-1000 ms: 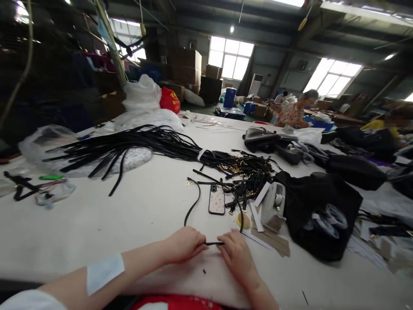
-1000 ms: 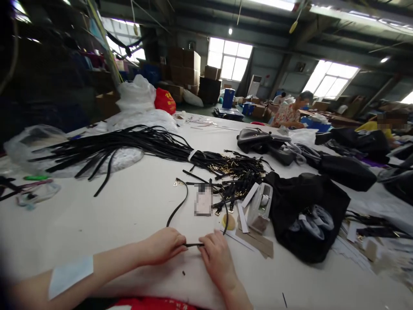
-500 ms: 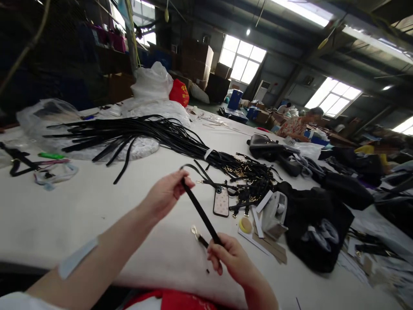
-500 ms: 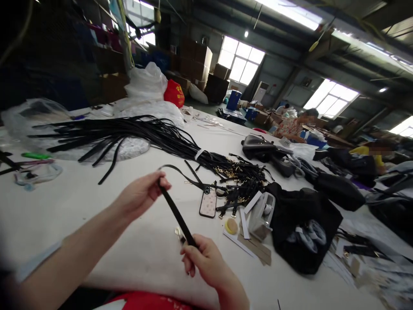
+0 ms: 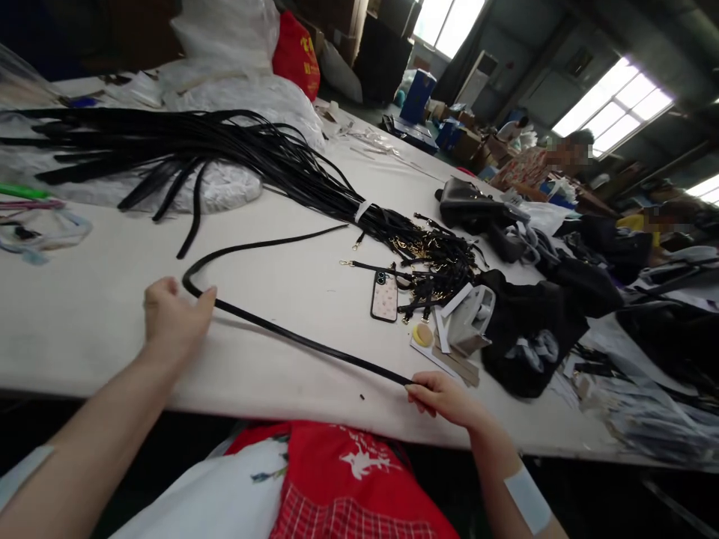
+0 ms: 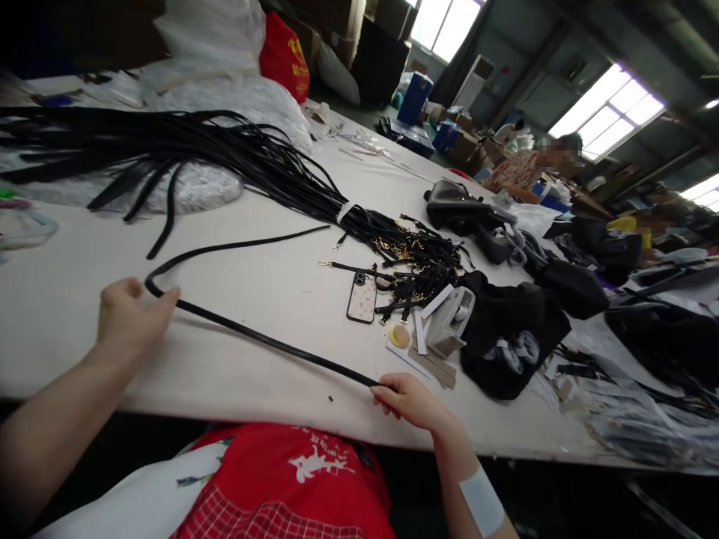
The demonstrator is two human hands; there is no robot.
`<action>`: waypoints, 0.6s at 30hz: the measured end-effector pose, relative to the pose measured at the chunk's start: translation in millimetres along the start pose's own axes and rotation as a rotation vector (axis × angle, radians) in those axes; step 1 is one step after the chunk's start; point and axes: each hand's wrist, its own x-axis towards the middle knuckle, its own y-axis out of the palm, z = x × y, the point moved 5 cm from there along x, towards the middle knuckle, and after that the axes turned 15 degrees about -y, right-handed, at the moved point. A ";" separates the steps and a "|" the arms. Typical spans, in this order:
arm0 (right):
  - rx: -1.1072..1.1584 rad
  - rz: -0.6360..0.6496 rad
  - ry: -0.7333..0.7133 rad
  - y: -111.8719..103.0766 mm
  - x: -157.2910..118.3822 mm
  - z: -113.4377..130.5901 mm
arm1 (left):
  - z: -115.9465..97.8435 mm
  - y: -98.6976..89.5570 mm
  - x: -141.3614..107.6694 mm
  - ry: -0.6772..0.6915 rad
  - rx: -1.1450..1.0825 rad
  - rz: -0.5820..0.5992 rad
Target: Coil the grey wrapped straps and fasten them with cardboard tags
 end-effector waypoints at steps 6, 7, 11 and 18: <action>-0.297 -0.035 0.004 -13.1 2.7 -8.5 | -41.7 91.9 -87.1 0.693 0.404 0.460; -0.311 -0.046 0.020 -17.3 0.3 -12.5 | -43.0 107.4 -99.9 0.730 0.469 0.600; -0.346 -0.100 0.124 -50.2 -28.1 -47.2 | -37.0 135.1 -125.7 0.799 0.653 0.857; -0.556 -0.395 0.504 -151.5 -137.2 -142.8 | -20.6 133.7 -121.3 0.862 0.621 0.951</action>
